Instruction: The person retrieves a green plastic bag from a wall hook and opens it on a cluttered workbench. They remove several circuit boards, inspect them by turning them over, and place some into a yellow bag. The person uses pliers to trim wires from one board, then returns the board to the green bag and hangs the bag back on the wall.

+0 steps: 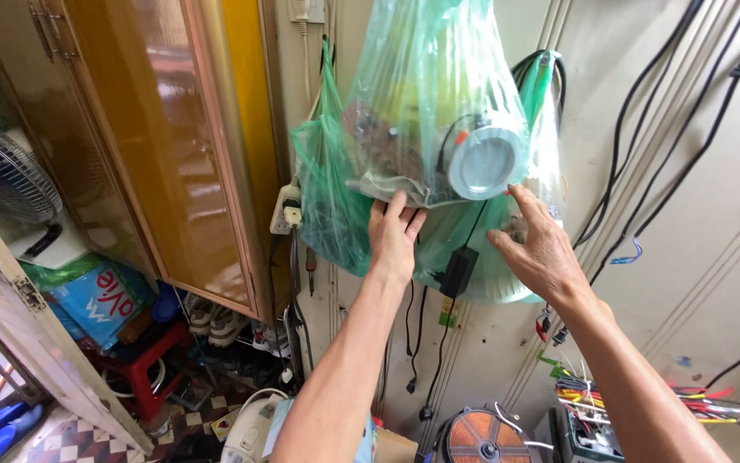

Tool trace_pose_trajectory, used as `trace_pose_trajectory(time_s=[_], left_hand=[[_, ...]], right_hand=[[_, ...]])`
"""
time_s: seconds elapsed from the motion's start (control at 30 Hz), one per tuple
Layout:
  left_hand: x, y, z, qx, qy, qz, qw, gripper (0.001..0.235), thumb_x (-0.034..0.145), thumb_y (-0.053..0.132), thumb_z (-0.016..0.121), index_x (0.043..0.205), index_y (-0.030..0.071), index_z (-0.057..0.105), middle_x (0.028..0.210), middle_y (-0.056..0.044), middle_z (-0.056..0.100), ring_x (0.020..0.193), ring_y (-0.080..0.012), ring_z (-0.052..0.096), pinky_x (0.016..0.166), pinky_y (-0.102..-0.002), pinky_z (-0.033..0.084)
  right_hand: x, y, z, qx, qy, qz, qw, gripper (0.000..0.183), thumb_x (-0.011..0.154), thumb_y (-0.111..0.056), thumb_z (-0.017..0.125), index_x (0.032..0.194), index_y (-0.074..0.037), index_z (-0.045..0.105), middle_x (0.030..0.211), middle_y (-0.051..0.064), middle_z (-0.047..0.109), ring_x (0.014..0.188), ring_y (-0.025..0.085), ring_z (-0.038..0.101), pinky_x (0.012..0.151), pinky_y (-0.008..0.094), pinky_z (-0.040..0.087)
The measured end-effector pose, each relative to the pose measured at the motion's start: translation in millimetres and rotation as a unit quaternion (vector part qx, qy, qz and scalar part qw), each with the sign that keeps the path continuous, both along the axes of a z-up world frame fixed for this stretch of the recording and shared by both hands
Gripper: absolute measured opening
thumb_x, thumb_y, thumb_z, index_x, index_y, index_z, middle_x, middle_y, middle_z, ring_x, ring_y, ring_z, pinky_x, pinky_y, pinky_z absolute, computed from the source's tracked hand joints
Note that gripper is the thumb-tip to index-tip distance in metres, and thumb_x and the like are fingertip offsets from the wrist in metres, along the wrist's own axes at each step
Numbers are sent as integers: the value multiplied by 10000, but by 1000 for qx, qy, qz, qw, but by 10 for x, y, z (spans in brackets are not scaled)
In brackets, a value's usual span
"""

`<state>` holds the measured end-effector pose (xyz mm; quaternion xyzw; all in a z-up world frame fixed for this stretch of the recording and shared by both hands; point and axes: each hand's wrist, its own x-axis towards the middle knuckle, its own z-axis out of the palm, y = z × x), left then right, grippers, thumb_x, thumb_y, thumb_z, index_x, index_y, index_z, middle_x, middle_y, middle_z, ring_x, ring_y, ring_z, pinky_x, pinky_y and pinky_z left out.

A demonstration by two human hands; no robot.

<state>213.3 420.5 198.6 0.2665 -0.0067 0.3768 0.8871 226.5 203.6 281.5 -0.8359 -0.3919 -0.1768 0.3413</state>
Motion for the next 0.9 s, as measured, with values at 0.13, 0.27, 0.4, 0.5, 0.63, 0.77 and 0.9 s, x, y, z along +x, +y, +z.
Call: trace_pose_trajectory(time_s=[0.13, 0.27, 0.4, 0.5, 0.63, 0.77, 0.9], left_hand=[[88, 150, -269, 34, -19, -19, 999, 500, 999, 270, 614, 1416, 19, 501, 1310, -121, 625, 1192, -254, 642, 1022, -406, 537], [-106, 198, -354, 99, 48, -40, 993, 670, 933, 361, 651, 1478, 30, 447, 1404, -185, 577, 1244, -288, 610, 1028, -409, 519], [-295, 247, -424, 74, 95, -18, 993, 962, 856, 530, 689, 1571, 28, 287, 1540, -235, 413, 1388, -351, 503, 1119, -429, 485], [-416, 314, -350, 65, 118, -26, 991, 1121, 806, 637, 693, 1599, 48, 163, 1595, -266, 312, 1463, -397, 397, 1156, -469, 439], [-469, 363, -106, 74, 96, -56, 991, 1208, 712, 703, 694, 1622, 174, 100, 1619, -238, 237, 1492, -398, 307, 1177, -509, 403], [-240, 496, -23, 62, 57, -112, 990, 1230, 684, 713, 707, 1622, 189, 108, 1614, -244, 247, 1475, -407, 326, 1150, -595, 344], [-164, 400, 75, 75, 30, -193, 978, 1288, 628, 733, 745, 1629, 165, 167, 1598, -135, 261, 1440, -350, 329, 1161, -595, 366]], right_hand=[[-62, -64, -1, 4, 64, 5, 998, 809, 837, -306, 671, 1571, -131, 382, 1563, 171, 467, 1418, 351, 460, 1161, 466, 363], [-19, -60, -128, 61, 124, 50, 989, 769, 877, -321, 670, 1550, -72, 393, 1533, 189, 496, 1416, 325, 477, 1135, 450, 399], [-180, -39, -86, 117, 167, 52, 978, 730, 895, -361, 658, 1518, -43, 450, 1479, 187, 570, 1372, 290, 559, 1083, 421, 485], [-254, 124, 70, 145, 135, 25, 980, 728, 905, -405, 656, 1506, -31, 486, 1436, 195, 621, 1337, 296, 604, 1053, 424, 521], [-330, 394, 280, 193, 110, -15, 975, 779, 900, -457, 659, 1496, -4, 444, 1390, 215, 619, 1296, 317, 609, 1006, 447, 536], [-182, 664, 263, 250, 142, -89, 954, 810, 899, -498, 658, 1470, 12, 393, 1296, 230, 577, 1177, 358, 617, 929, 522, 529], [-53, 813, 413, 233, -64, -119, 963, 656, 983, -470, 638, 1366, 48, 519, 1214, 238, 626, 1100, 350, 634, 900, 517, 538]])
